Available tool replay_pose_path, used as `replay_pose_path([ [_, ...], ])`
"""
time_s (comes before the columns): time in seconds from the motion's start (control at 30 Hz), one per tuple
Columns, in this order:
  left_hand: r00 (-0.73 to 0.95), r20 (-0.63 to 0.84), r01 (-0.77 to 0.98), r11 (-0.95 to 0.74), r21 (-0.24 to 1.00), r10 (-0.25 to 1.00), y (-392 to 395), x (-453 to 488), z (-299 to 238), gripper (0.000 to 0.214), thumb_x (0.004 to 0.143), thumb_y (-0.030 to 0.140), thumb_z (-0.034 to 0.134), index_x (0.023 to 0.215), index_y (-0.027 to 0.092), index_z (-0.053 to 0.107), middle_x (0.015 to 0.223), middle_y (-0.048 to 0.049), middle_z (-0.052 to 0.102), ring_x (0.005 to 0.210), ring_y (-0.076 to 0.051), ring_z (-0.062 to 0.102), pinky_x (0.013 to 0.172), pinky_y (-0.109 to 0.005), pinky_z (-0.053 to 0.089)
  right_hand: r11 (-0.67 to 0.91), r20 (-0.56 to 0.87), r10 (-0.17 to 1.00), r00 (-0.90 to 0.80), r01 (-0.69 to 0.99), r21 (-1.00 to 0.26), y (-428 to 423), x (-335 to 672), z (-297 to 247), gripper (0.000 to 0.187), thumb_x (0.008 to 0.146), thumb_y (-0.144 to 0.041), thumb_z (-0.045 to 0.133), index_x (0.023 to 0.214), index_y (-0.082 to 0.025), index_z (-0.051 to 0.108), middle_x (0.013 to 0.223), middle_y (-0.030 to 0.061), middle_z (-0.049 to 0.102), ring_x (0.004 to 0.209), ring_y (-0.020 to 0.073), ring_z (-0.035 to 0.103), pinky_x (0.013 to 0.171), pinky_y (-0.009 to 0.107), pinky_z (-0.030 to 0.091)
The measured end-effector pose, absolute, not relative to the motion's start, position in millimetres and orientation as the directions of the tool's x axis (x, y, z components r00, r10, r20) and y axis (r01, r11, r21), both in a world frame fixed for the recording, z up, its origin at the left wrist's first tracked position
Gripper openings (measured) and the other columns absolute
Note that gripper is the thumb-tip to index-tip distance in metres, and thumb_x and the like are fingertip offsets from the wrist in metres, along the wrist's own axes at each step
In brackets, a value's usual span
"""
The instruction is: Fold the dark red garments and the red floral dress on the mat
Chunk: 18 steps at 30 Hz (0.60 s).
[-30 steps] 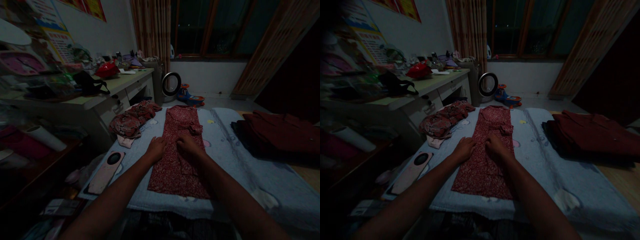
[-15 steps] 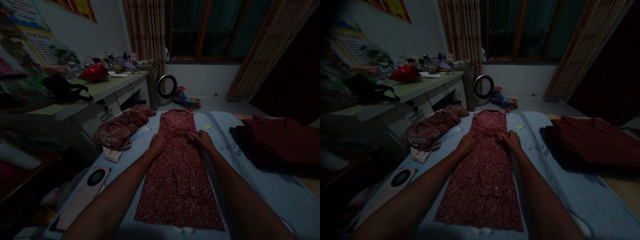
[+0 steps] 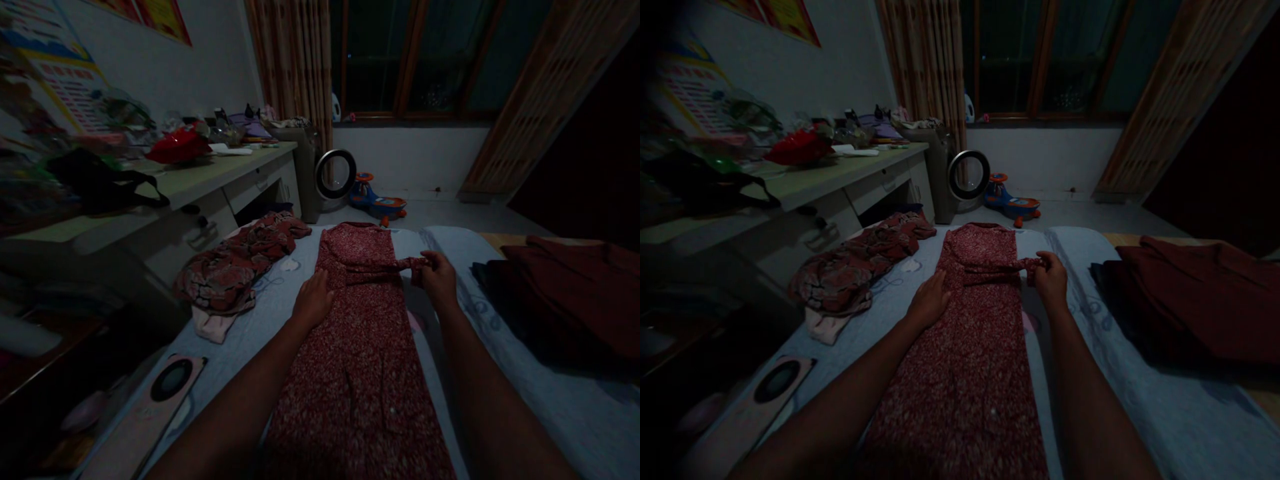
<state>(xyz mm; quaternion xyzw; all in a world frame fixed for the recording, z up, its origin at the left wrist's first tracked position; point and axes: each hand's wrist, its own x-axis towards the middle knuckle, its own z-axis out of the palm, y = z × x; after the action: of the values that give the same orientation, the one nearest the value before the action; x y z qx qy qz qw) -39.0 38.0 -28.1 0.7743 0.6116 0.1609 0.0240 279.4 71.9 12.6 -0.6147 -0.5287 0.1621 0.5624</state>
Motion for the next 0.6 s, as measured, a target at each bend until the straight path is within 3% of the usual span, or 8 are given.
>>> replay_pose_path([
  [0.17,0.203,0.254,0.934,-0.265,0.239,0.945,36.5,-42.5,-26.5,0.049,0.095,0.028,0.048,0.141,0.011,0.046,0.148,-0.016,0.049,0.139,-0.027,0.043,0.116,-0.042,0.032,0.034,0.357,0.853,0.38,0.643,-0.765,62.6,287.0,7.0,0.036,0.074,-0.035,0.044,0.088,-0.017,0.071,0.088,0.009,0.07,0.084,0.024,0.064,0.078,0.035,0.047],
  [0.3,0.182,0.252,0.923,-0.253,0.289,0.95,47.7,-48.1,-13.8,0.031,0.098,0.025,0.041,0.12,0.017,0.061,0.124,-0.0097,0.066,0.116,-0.023,0.06,0.104,-0.037,0.044,-0.043,0.365,0.889,0.278,0.842,-0.537,62.6,289.4,5.3,0.045,0.078,-0.052,0.054,0.1,-0.017,0.071,0.102,0.0132,0.068,0.095,0.0283,0.061,0.084,0.039,0.045],
  [0.4,0.102,0.259,0.933,-0.183,0.31,0.96,67.7,-48.3,-3.9,0.031,0.097,0.019,0.037,0.11,0.018,0.065,0.113,-0.0097,0.069,0.107,-0.022,0.063,0.097,-0.035,0.047,-0.029,0.283,0.946,0.16,0.909,-0.415,65.9,292.5,-1.1,0.041,0.072,-0.046,0.065,0.103,-0.019,0.071,0.104,0.0124,0.067,0.098,0.0287,0.06,0.084,0.038,0.044],
  [0.5,0.046,0.288,0.92,-0.153,0.36,0.957,90.2,-43.3,-3.0,0.036,0.092,0.011,0.038,0.116,0.018,0.064,0.116,-0.0102,0.067,0.109,-0.022,0.063,0.096,-0.033,0.047,0.028,0.224,0.97,0.09,0.881,-0.473,68.3,296.1,-5.2,0.022,0.074,-0.03,0.057,0.089,-0.02,0.071,0.092,0.0095,0.069,0.09,0.0251,0.062,0.079,0.035,0.045],
  [0.6,0.003,0.309,0.892,-0.142,0.429,0.951,104.3,-37.7,-12.3,0.044,0.089,0.006,0.038,0.126,0.019,0.059,0.12,-0.0095,0.067,0.111,-0.02,0.063,0.097,-0.032,0.047,0.072,0.27,0.954,0.134,0.769,-0.635,68.8,299.2,0.3,0.023,0.076,-0.027,0.047,0.083,-0.02,0.069,0.085,0.0079,0.069,0.083,0.0231,0.063,0.075,0.034,0.047],
])
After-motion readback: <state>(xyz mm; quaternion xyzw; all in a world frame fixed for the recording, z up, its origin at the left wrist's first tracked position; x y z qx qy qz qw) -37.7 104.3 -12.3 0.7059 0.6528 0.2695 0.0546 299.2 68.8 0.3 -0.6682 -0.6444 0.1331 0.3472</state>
